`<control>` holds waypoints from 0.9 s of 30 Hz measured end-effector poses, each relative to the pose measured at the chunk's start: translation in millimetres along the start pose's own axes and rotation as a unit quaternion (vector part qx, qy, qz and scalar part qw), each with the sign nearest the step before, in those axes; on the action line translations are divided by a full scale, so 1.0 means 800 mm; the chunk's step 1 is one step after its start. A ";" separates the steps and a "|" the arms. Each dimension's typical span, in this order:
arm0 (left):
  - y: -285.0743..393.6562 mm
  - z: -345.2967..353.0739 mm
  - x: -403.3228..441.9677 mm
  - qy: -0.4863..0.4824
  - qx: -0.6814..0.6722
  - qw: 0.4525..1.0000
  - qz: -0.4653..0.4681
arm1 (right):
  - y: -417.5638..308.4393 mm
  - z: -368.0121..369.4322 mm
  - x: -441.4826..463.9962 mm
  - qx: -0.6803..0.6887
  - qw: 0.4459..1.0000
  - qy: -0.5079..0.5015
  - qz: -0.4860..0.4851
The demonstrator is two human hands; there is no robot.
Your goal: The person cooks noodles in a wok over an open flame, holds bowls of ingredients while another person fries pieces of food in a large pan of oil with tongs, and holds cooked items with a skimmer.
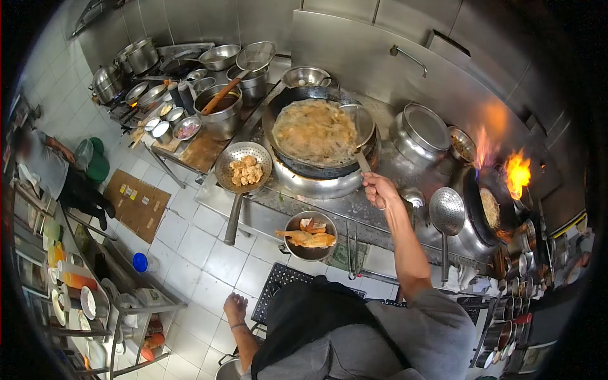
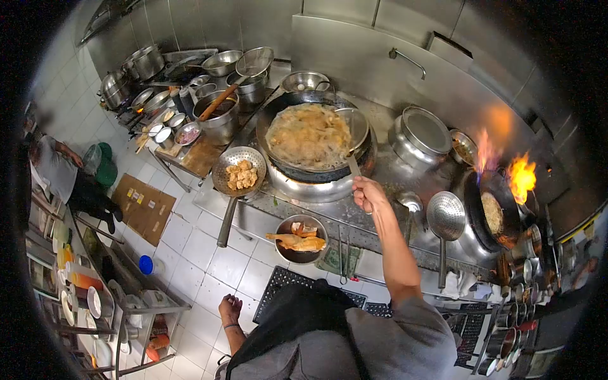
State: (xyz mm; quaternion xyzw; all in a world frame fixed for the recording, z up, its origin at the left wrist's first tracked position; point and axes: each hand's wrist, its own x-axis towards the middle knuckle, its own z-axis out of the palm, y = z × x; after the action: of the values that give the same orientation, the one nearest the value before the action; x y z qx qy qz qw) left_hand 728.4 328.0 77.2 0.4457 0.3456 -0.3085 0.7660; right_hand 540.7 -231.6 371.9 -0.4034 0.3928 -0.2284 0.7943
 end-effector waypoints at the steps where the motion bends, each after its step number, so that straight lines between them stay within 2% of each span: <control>1: 0.006 0.009 -0.012 -0.001 0.008 1.000 0.009 | 0.005 -0.004 0.011 0.007 0.999 -0.032 0.026; 3: 0.015 0.021 -0.023 0.004 0.007 1.000 0.024 | 0.013 -0.003 0.016 0.012 0.994 -0.087 0.067; 5: 0.023 0.032 -0.030 0.013 0.014 0.999 0.035 | 0.022 0.014 0.019 0.049 0.993 -0.089 0.063; 7: 0.031 0.028 -0.020 -0.034 0.015 0.999 0.034 | 0.030 0.030 0.017 0.092 0.988 -0.103 0.064; 8: 0.035 0.027 -0.015 -0.058 0.019 0.998 0.033 | 0.032 0.032 0.011 0.093 0.988 -0.113 0.058; 13: 0.041 0.037 -0.006 -0.027 0.032 0.999 0.028 | 0.029 0.038 -0.041 0.044 0.991 -0.130 0.006; 17: 0.025 0.015 0.004 -0.032 0.033 0.999 0.010 | 0.027 0.032 -0.062 0.068 0.993 -0.094 -0.009; 21: 0.014 0.026 -0.013 0.023 0.033 0.999 -0.020 | 0.008 0.032 -0.086 0.045 0.996 -0.076 -0.031; 23: 0.005 -0.003 0.015 -0.020 0.023 0.999 -0.041 | 0.007 0.024 -0.085 0.039 0.996 -0.063 -0.042; 27: -0.001 -0.009 0.028 -0.037 0.009 0.998 -0.046 | 0.003 0.035 -0.087 -0.075 0.993 0.003 -0.086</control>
State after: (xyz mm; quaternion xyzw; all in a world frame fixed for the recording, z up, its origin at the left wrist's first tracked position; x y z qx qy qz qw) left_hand 738.7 330.3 56.3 0.4247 0.3339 -0.3627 0.7593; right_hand 522.4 -169.7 410.7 -0.4935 0.3748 -0.2669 0.7380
